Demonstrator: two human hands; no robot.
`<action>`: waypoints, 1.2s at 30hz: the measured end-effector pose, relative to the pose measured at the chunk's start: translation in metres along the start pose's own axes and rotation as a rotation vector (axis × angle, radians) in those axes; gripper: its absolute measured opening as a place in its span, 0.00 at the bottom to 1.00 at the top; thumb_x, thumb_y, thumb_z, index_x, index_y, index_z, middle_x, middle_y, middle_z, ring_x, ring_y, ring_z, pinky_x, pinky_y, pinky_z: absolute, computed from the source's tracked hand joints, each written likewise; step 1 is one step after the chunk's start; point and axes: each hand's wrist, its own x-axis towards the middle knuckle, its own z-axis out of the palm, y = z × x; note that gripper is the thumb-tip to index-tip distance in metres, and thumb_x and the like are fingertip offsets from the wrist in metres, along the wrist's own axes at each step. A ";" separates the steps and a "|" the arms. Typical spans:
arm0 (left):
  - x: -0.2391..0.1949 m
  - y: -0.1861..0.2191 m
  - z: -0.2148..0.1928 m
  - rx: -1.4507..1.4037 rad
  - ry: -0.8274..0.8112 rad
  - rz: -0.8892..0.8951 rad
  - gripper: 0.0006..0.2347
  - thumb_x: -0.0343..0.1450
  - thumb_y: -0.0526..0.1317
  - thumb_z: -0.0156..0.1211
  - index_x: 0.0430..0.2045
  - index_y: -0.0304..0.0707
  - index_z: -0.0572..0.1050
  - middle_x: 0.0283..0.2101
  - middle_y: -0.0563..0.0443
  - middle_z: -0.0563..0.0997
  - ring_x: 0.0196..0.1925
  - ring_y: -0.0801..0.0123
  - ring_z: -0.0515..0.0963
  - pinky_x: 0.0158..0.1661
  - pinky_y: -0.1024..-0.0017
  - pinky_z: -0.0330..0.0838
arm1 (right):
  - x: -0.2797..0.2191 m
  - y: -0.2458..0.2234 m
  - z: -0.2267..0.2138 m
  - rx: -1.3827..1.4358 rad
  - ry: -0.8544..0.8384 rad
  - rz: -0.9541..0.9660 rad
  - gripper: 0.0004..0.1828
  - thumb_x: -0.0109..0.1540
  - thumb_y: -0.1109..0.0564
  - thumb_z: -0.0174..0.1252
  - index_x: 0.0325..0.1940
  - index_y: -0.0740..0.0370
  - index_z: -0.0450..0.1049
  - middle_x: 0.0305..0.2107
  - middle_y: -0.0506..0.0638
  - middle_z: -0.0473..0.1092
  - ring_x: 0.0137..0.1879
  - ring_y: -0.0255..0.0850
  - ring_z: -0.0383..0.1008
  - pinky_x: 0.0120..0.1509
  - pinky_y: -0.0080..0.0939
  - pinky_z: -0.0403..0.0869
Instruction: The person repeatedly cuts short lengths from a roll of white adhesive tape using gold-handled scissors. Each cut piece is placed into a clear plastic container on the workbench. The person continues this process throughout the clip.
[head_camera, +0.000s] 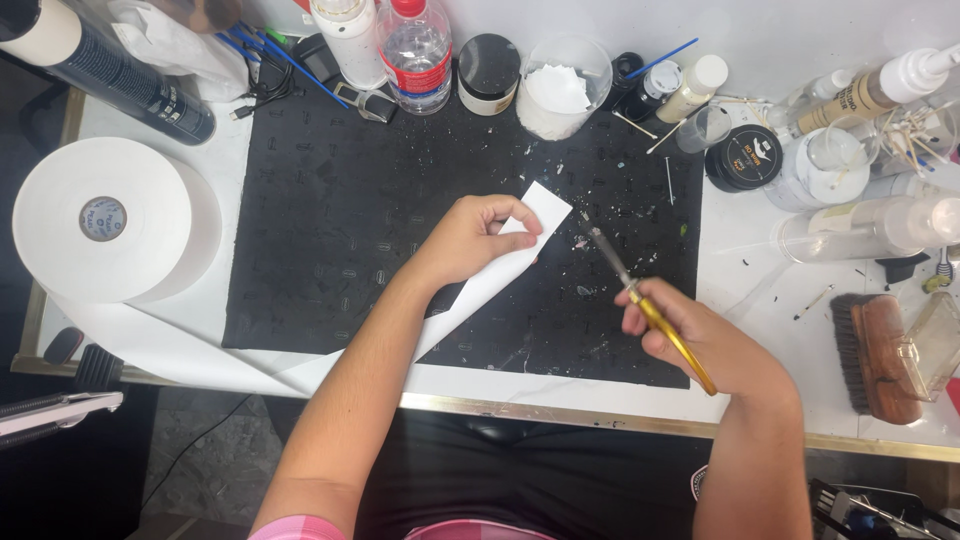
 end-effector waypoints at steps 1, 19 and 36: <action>0.000 0.001 -0.002 -0.045 -0.030 -0.020 0.08 0.69 0.33 0.70 0.42 0.42 0.85 0.23 0.56 0.72 0.21 0.84 0.59 0.23 0.76 0.54 | 0.000 -0.002 -0.002 -0.036 -0.041 0.059 0.29 0.60 0.45 0.63 0.61 0.60 0.69 0.39 0.48 0.69 0.40 0.32 0.69 0.39 0.29 0.71; -0.008 0.012 -0.013 -0.163 -0.157 0.212 0.30 0.61 0.27 0.73 0.60 0.50 0.76 0.56 0.56 0.81 0.31 0.88 0.74 0.28 0.84 0.68 | 0.058 -0.043 0.021 -0.238 -0.077 0.019 0.26 0.52 0.47 0.70 0.49 0.60 0.75 0.26 0.43 0.75 0.35 0.32 0.75 0.43 0.34 0.73; -0.008 0.011 -0.016 -0.201 -0.149 0.246 0.33 0.60 0.26 0.72 0.62 0.47 0.72 0.62 0.53 0.77 0.37 0.87 0.77 0.31 0.84 0.72 | 0.059 -0.036 0.034 -0.151 0.069 0.118 0.11 0.55 0.61 0.72 0.36 0.65 0.76 0.19 0.47 0.67 0.24 0.30 0.62 0.25 0.31 0.61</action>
